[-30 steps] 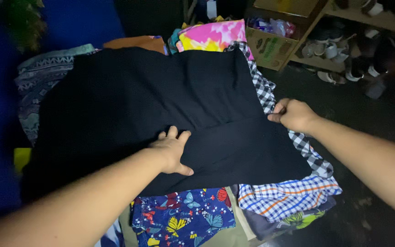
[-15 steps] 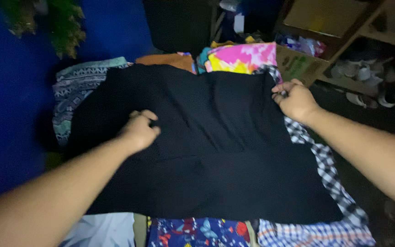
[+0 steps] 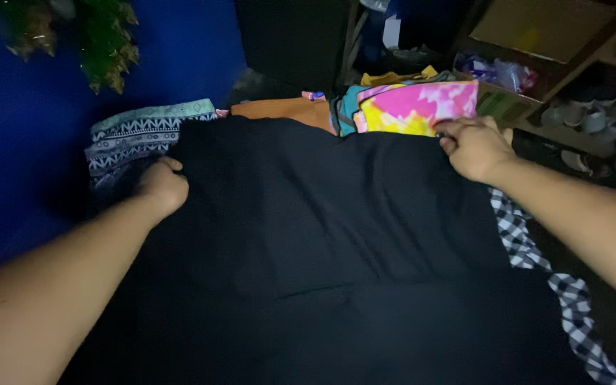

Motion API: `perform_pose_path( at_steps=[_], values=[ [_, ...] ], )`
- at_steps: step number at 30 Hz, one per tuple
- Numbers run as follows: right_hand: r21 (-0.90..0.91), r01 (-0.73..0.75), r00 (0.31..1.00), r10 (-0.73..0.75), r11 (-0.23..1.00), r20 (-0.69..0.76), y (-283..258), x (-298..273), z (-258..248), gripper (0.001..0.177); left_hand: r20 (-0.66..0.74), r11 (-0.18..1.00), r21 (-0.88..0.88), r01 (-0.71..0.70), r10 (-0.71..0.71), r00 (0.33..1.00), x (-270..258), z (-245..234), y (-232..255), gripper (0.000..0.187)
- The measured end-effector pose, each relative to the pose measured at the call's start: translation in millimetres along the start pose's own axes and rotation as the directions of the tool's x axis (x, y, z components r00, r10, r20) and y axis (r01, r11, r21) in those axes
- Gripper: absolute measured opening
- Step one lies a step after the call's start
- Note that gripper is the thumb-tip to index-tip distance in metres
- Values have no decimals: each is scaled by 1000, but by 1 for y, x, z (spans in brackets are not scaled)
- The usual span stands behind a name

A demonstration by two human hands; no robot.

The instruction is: The person folds a black garment, a patterned black top, a floral skirt, and a red and white patterned pair of shorts by hand on a surface, then places them onto a stack of folded items.

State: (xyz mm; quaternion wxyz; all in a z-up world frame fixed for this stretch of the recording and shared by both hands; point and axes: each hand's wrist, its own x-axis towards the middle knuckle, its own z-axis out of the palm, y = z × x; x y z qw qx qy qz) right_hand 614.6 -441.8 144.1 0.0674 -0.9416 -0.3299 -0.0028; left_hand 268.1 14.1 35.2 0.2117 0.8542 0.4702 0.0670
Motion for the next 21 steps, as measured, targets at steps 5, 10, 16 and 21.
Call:
perform_pose_path(
  at_steps=[5, 10, 16, 21],
  values=[
    [-252, -52, 975, 104, 966, 198, -13, 4, 4, 58, -4, 1000, -6, 19, -19, 1000, 13, -13, 16, 53],
    [-201, 31, 988, 0, 979, 155, -13, 4, 6, 61, 67, 962, -184, 201, -191, 979, -13, -43, 51, 55],
    [-215, -8, 987, 42, 977, 153, -12, 15, 9, 46, 194, 788, -493, 369, -314, 929, -17, -69, 71, 57],
    [-276, 91, 994, -71, 957, 79, -13, 12, -2, 46, 218, 764, -523, 378, -309, 926, -22, -84, 77, 50]
  ],
)
